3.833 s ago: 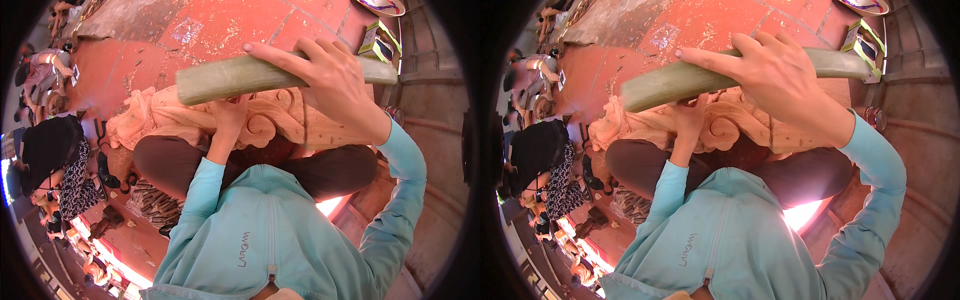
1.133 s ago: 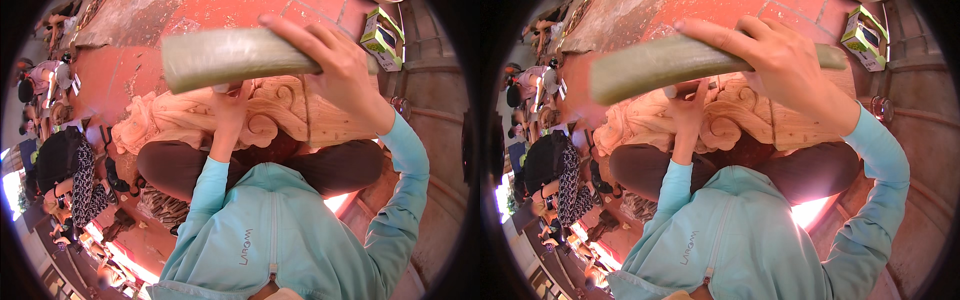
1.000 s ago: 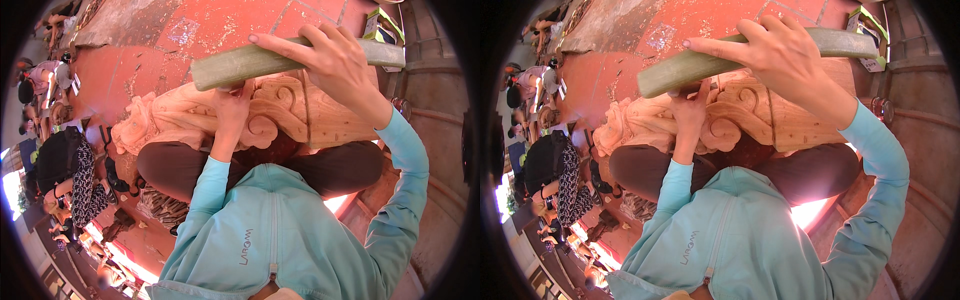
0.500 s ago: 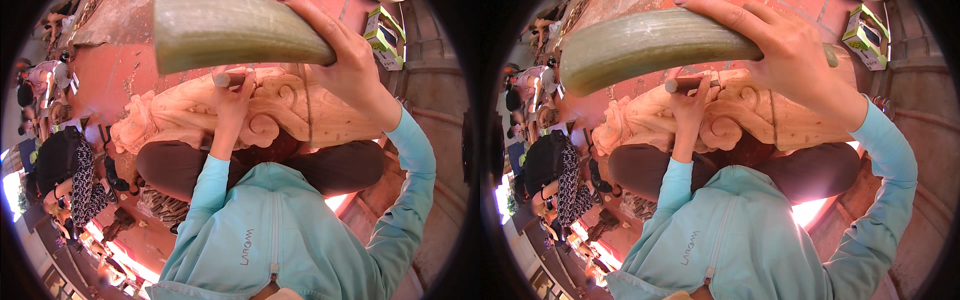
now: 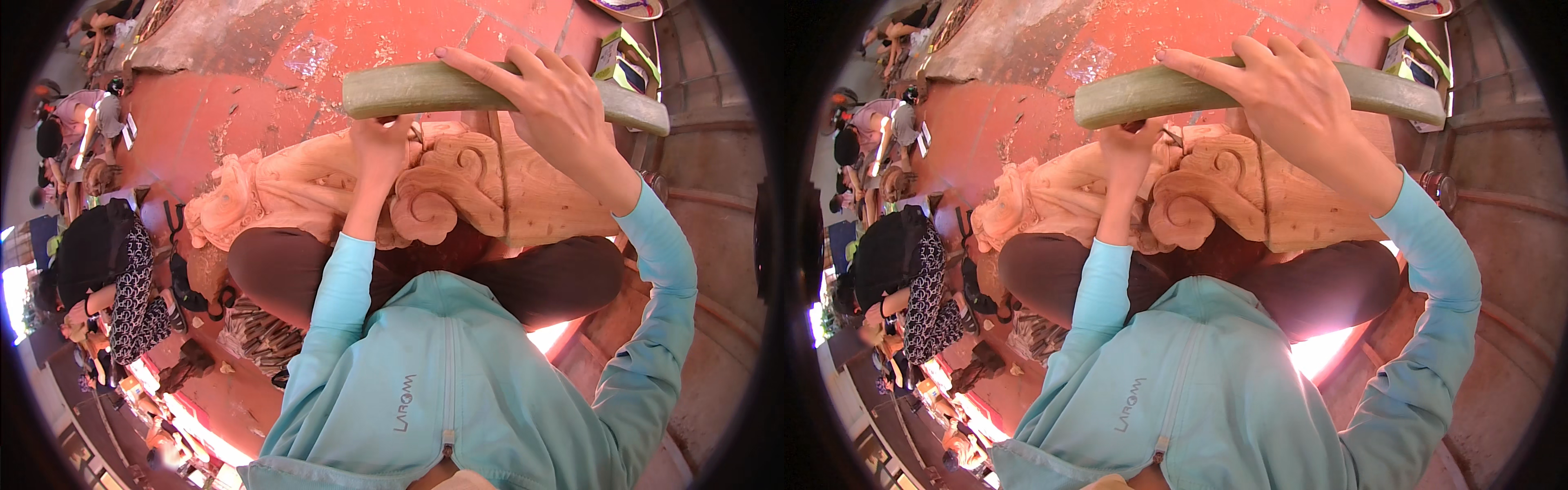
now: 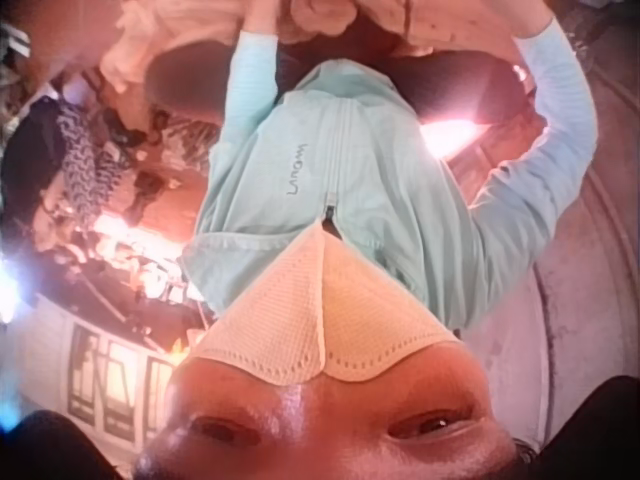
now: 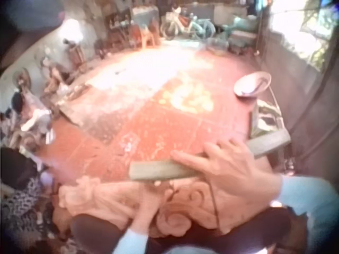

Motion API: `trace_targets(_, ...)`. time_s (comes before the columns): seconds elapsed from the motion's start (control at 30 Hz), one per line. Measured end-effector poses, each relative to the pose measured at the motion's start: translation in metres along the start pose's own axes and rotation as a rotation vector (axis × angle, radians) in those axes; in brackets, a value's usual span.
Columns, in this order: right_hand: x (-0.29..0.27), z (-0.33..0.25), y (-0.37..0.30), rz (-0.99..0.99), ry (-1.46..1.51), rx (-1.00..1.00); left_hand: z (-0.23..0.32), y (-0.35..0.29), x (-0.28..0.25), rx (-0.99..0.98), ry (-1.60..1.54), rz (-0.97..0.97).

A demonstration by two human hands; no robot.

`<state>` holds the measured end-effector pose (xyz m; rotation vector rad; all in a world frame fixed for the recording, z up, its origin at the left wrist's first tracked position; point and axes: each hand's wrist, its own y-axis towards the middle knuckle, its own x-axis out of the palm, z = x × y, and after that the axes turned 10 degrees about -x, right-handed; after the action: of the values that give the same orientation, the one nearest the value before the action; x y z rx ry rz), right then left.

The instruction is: The person is carving a wooden sculpture using a chisel and a wooden mallet. They repeatedly strike the chisel to shape the wood, focusing on refining the details of the figure's clothing and form.

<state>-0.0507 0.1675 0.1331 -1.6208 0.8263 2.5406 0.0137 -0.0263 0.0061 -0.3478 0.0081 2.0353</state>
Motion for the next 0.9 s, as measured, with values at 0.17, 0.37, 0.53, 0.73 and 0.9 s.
trace_targets(0.17,-0.002,0.000,-0.008,0.107,0.280,0.147,0.003,-0.026,0.002,0.164,-0.215,0.142)
trace_targets(0.37,-0.013,-0.008,0.006,0.204,0.424,0.242,0.001,-0.015,-0.001,0.096,-0.170,0.078)
trace_targets(0.53,-0.041,0.003,0.024,0.052,0.687,0.240,0.002,-0.013,-0.003,0.088,-0.081,0.100)
trace_targets(0.73,-0.026,0.002,0.031,0.038,0.543,0.239,0.005,-0.011,0.000,0.089,-0.061,0.069)
trace_targets(0.9,0.022,0.005,0.021,0.053,0.137,0.004,-0.004,-0.008,0.001,0.005,0.005,0.107)
